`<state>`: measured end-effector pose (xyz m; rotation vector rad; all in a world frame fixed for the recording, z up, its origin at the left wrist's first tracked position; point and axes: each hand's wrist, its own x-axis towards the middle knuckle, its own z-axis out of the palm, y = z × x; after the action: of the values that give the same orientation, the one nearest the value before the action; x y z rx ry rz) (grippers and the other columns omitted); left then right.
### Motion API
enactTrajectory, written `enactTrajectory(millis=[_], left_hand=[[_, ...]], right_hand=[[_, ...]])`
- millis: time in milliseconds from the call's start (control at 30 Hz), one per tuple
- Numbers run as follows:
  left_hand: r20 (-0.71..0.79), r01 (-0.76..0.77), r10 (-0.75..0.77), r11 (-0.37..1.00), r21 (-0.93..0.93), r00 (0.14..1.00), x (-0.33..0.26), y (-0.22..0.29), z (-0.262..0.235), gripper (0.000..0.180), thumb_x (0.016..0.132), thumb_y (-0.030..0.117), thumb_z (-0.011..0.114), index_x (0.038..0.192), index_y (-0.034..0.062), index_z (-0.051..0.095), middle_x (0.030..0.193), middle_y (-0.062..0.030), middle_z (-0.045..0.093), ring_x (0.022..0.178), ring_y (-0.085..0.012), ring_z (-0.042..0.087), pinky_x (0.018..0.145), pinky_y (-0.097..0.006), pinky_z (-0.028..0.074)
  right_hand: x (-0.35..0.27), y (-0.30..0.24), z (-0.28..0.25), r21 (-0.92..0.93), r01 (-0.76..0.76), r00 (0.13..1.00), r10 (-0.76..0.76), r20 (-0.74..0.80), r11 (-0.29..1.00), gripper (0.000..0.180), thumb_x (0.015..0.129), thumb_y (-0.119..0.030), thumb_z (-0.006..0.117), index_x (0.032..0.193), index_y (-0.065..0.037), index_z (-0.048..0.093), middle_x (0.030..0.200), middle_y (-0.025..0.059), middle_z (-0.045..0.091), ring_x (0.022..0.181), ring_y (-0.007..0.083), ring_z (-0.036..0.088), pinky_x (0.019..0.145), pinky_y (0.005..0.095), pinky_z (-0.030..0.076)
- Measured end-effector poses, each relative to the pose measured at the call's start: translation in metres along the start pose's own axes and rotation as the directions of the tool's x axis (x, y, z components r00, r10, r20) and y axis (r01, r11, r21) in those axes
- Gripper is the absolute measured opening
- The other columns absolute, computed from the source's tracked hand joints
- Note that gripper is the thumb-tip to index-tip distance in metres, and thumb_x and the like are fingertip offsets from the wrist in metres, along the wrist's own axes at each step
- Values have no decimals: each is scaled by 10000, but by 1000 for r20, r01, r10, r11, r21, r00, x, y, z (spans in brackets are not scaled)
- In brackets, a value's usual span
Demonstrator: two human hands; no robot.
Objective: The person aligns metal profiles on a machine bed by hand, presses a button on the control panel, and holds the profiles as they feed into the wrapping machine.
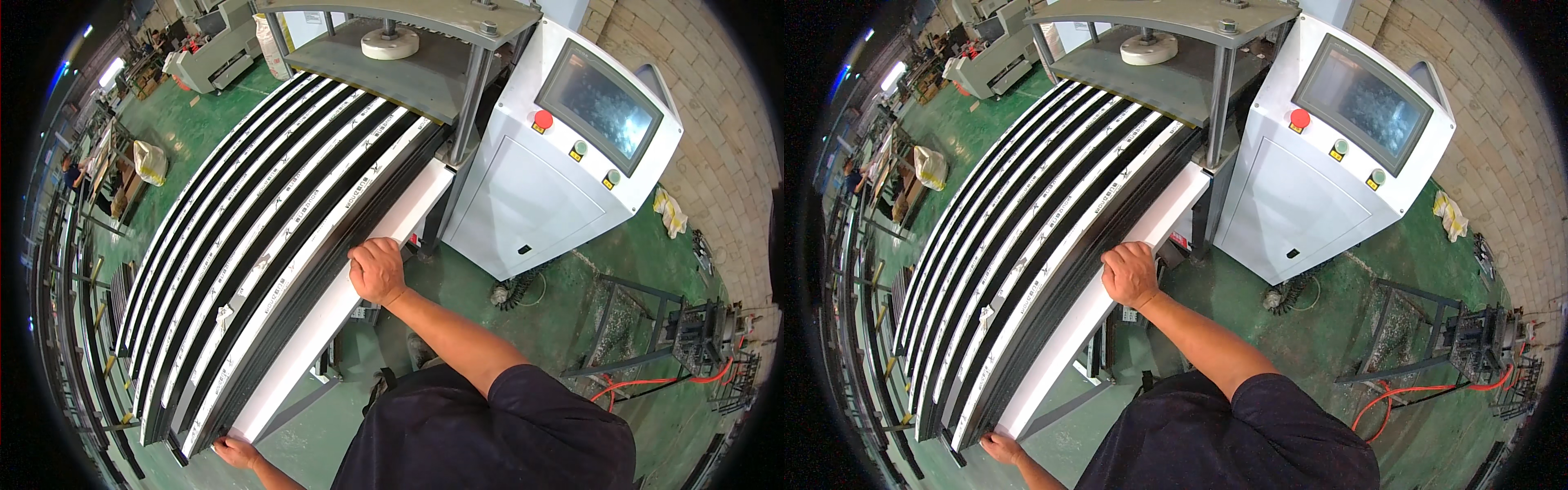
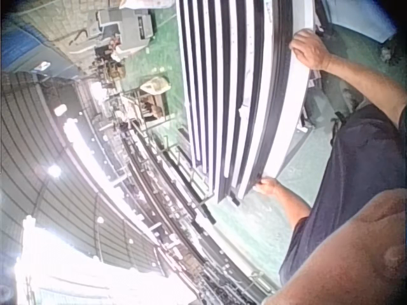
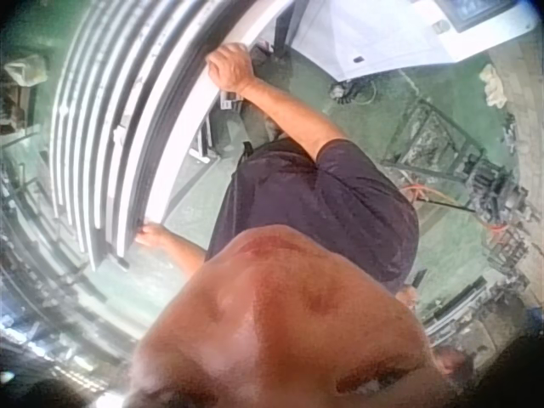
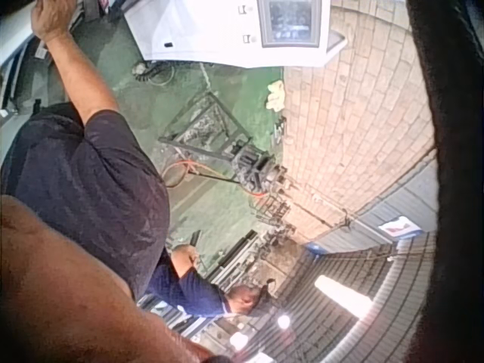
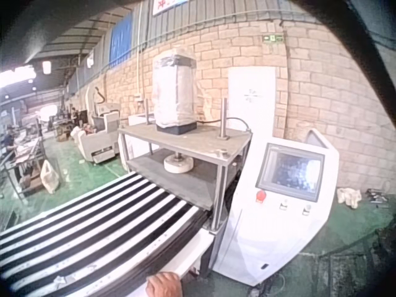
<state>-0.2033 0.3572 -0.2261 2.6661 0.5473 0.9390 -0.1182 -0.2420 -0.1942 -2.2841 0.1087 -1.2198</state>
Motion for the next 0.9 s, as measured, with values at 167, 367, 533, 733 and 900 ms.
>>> enactTrajectory(millis=[167,367,533,733,900], left_hand=[[23,2,-2,1000,5,1000,-1,-4,1,316,910,227,476,996,-41,619,995,-234,620,978,-419,580,897,-482,447],[24,32,-33,999,6,999,0,5,0,324,908,228,476,1007,-40,628,1019,-235,628,995,-417,584,911,-479,450],[34,36,-36,999,16,999,0,-5,1,330,904,233,480,1011,-38,636,1028,-232,634,1000,-417,587,920,-476,453],[30,32,-33,999,21,999,1,-8,1,348,903,241,483,1040,-32,649,1041,-228,646,1004,-411,597,924,-470,457],[-37,10,-11,1000,-22,999,-1,7,1,300,863,226,468,928,-28,614,962,-232,629,935,-429,575,879,-495,453]], right_hand=[[-1,0,0,-6,1,1000,-1,4,1000,87,767,-88,637,848,-120,636,816,39,615,865,265,603,835,420,438],[-1,1,0,4,-8,1000,8,19,1000,69,786,-109,631,855,-111,630,834,58,617,889,284,600,855,436,437],[0,0,0,-5,2,1000,-2,3,1000,76,774,-103,639,846,-126,637,817,38,616,868,264,600,838,418,430],[0,1,0,-2,4,1000,-4,0,1000,80,771,-98,639,848,-122,637,821,39,623,863,264,603,833,418,434],[0,0,-1,-4,4,1000,-4,3,1000,81,769,-96,638,846,-120,636,821,39,623,862,264,604,835,418,436]])
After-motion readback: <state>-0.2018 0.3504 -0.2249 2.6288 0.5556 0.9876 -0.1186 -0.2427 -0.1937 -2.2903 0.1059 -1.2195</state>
